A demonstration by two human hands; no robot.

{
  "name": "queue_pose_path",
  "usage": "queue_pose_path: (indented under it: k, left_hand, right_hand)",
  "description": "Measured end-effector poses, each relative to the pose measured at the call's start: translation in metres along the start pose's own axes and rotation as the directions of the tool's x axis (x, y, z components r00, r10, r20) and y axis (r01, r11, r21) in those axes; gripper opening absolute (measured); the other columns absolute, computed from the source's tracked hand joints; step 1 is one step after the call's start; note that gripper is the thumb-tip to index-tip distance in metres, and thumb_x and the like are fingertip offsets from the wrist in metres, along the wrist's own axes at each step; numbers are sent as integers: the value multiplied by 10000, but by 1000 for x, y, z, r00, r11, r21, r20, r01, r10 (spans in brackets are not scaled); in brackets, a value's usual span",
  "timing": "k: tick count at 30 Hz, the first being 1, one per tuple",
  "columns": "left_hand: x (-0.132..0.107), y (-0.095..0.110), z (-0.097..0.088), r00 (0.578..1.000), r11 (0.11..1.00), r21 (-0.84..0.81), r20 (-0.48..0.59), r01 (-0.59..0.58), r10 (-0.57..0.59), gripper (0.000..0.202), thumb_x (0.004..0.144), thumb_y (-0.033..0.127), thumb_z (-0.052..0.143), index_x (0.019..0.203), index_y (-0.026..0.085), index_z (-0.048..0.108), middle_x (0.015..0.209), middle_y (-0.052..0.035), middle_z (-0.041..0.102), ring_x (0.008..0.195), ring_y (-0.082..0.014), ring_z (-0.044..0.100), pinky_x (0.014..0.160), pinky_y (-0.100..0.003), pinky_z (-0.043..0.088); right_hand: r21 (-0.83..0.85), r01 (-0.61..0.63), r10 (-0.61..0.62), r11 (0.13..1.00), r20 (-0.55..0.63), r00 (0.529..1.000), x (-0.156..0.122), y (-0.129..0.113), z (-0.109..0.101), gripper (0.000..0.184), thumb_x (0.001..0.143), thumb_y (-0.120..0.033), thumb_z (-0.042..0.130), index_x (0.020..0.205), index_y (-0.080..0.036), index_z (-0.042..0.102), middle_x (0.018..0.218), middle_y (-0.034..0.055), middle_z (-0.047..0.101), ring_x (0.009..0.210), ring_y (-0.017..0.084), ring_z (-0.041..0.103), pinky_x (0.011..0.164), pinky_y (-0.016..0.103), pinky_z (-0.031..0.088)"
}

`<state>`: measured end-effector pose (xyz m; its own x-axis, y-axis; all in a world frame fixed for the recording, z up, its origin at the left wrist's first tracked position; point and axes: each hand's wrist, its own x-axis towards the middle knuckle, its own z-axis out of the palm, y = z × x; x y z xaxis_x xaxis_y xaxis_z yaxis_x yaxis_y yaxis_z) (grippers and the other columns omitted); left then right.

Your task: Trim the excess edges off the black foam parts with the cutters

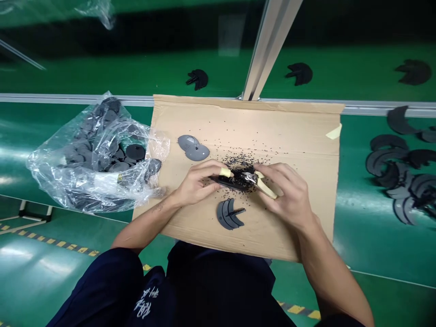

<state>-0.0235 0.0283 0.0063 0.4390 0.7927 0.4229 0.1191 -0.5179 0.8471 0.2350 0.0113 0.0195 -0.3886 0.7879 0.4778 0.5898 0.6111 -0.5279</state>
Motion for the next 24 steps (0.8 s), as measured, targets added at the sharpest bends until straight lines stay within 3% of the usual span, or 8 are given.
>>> queue_pose_path:
  k: [5, 14, 20, 24]
  left_hand:
    - [0, 2, 2, 1000, 999, -34, -20, -9, 8, 208, 942, 213, 692, 1143, 175, 735, 1055, -89, 735, 977, -146, 713, 848, -266, 600]
    - [0, 4, 2, 999, 999, 3, -41, -34, 35, 211, 940, 264, 711, 1130, 189, 765, 1008, -90, 768, 924, -152, 728, 804, -277, 617]
    - [-1, 0, 11, 996, 999, -14, -73, -51, 50, 181, 900, 249, 760, 1064, 172, 768, 968, -75, 777, 869, -135, 736, 775, -236, 612]
    - [-2, 14, 1, 996, 996, 40, -22, 84, -83, 176, 911, 255, 739, 1056, 157, 729, 972, -73, 772, 891, -153, 739, 821, -261, 609]
  right_hand:
    - [-143, 78, -68, 987, 75, 995, -4, 1, 8, 369, 947, -239, 609, 1315, -215, 623, 960, 72, 708, 802, 189, 621, 691, 320, 490]
    - [-342, 99, -79, 934, 70, 994, -2, -8, 3, 224, 983, -281, 640, 1193, -227, 692, 824, 44, 701, 689, 148, 544, 620, 299, 385]
    - [-254, -12, 38, 967, 98, 994, -6, -9, 6, 202, 1000, -286, 597, 1131, -243, 744, 793, 40, 720, 674, 154, 595, 577, 308, 404]
    - [9, -60, 59, 998, 91, 994, -6, -1, 8, 212, 992, -277, 582, 1132, -203, 724, 888, 65, 737, 751, 175, 666, 642, 303, 508]
